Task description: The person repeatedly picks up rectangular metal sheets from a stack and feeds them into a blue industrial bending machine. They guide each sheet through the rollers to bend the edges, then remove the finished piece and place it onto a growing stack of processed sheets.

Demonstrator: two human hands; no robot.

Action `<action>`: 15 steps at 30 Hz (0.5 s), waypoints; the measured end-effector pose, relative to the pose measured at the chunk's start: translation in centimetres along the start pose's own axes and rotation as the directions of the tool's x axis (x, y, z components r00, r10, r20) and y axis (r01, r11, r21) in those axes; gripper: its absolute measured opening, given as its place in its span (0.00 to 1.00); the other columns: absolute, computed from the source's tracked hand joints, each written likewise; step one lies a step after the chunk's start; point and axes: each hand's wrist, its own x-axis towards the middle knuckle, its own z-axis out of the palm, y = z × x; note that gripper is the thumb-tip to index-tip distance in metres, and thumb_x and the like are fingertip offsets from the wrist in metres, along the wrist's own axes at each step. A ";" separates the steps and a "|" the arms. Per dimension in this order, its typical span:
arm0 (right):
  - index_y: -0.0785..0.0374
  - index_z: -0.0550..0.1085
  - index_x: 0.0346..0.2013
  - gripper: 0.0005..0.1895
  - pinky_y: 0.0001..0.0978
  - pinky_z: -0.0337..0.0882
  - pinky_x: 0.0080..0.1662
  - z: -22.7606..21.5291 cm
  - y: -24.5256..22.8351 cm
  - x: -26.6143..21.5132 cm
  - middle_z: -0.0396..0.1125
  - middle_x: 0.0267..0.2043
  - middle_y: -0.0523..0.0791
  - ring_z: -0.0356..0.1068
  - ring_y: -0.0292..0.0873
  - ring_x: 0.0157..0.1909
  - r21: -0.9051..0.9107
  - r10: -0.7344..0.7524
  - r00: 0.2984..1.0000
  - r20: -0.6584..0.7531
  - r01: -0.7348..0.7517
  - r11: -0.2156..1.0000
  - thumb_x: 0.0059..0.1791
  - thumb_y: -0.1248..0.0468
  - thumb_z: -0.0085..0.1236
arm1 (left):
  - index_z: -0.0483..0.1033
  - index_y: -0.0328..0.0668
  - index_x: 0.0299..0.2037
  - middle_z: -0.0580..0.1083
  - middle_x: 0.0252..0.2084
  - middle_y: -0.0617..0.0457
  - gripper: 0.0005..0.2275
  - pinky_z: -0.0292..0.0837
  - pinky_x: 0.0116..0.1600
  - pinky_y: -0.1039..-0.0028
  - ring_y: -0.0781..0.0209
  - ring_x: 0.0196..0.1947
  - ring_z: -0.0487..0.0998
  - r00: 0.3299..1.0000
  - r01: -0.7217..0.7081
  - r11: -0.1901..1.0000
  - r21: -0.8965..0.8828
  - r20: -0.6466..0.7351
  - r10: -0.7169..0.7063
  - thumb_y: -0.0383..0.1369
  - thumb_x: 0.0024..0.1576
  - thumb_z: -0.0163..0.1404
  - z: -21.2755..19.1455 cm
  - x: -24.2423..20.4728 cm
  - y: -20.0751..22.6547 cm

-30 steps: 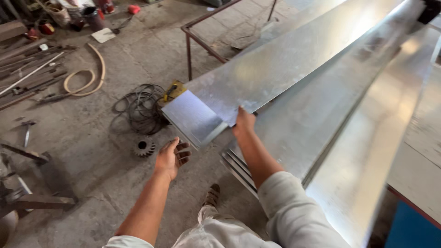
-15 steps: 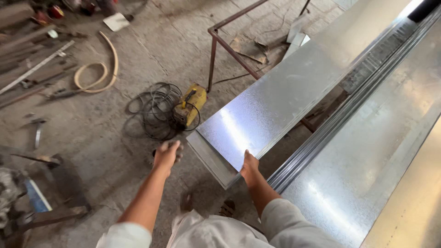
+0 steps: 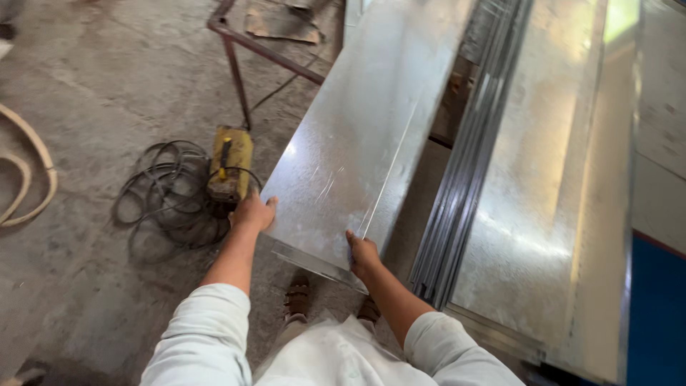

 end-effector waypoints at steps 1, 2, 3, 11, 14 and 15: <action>0.76 0.70 0.56 0.32 0.45 0.76 0.42 -0.8 0.2 -0.3 0.73 0.46 0.55 0.74 0.51 0.43 -0.014 0.020 1.000 -0.022 -0.020 1.000 0.50 0.50 0.62 | 0.56 0.41 0.71 0.67 0.66 0.37 0.34 0.63 0.65 0.48 0.38 0.65 0.68 0.997 -0.070 0.997 -0.019 0.021 0.071 0.55 0.61 0.47 1.3 0.9 -0.5; 0.77 0.70 0.56 0.34 0.46 0.76 0.43 -1.5 0.7 -0.8 0.74 0.46 0.55 0.74 0.51 0.43 -0.019 0.045 0.998 -0.047 -0.046 0.999 0.50 0.49 0.62 | 0.61 0.39 0.70 0.70 0.65 0.35 0.33 0.66 0.66 0.52 0.37 0.64 0.71 0.989 -0.142 0.989 -0.031 0.046 0.143 0.56 0.63 0.47 2.9 1.7 -1.1; 0.78 0.69 0.57 0.35 0.46 0.76 0.44 -2.4 1.0 -1.4 0.73 0.47 0.56 0.74 0.52 0.44 -0.113 0.008 0.996 -0.089 -0.018 0.993 0.50 0.48 0.62 | 0.66 0.37 0.69 0.73 0.64 0.33 0.32 0.70 0.66 0.56 0.37 0.64 0.74 0.974 -0.212 0.976 -0.044 0.070 0.214 0.57 0.64 0.47 4.5 2.1 -1.6; 0.75 0.58 0.67 0.49 0.45 0.75 0.53 -11.1 -2.3 -6.0 0.69 0.55 0.59 0.73 0.58 0.54 -0.861 -0.456 0.886 -0.085 0.164 0.481 0.45 0.45 0.67 | 0.50 0.36 0.74 0.61 0.71 0.33 0.42 0.64 0.67 0.55 0.36 0.68 0.65 0.968 -0.233 0.966 -0.113 0.067 0.241 0.54 0.55 0.53 10.9 2.3 -1.6; 0.67 0.68 0.64 0.38 0.43 0.74 0.53 -13.0 -3.0 -9.0 0.69 0.56 0.55 0.71 0.53 0.55 -0.822 -0.417 0.899 -0.133 0.135 0.553 0.47 0.48 0.67 | 0.47 0.32 0.74 0.57 0.72 0.32 0.50 0.61 0.69 0.57 0.38 0.70 0.61 0.966 -0.254 0.957 -0.143 0.019 0.259 0.58 0.50 0.58 12.6 1.6 -1.1; 0.67 0.69 0.63 0.36 0.41 0.74 0.51 -13.4 -3.2 -9.9 0.72 0.55 0.54 0.73 0.51 0.52 -0.749 -0.360 0.923 -0.132 0.145 0.646 0.47 0.50 0.66 | 0.47 0.31 0.73 0.57 0.73 0.33 0.52 0.60 0.70 0.58 0.38 0.71 0.60 0.967 -0.252 0.958 -0.139 0.015 0.256 0.60 0.49 0.59 12.8 1.2 -0.9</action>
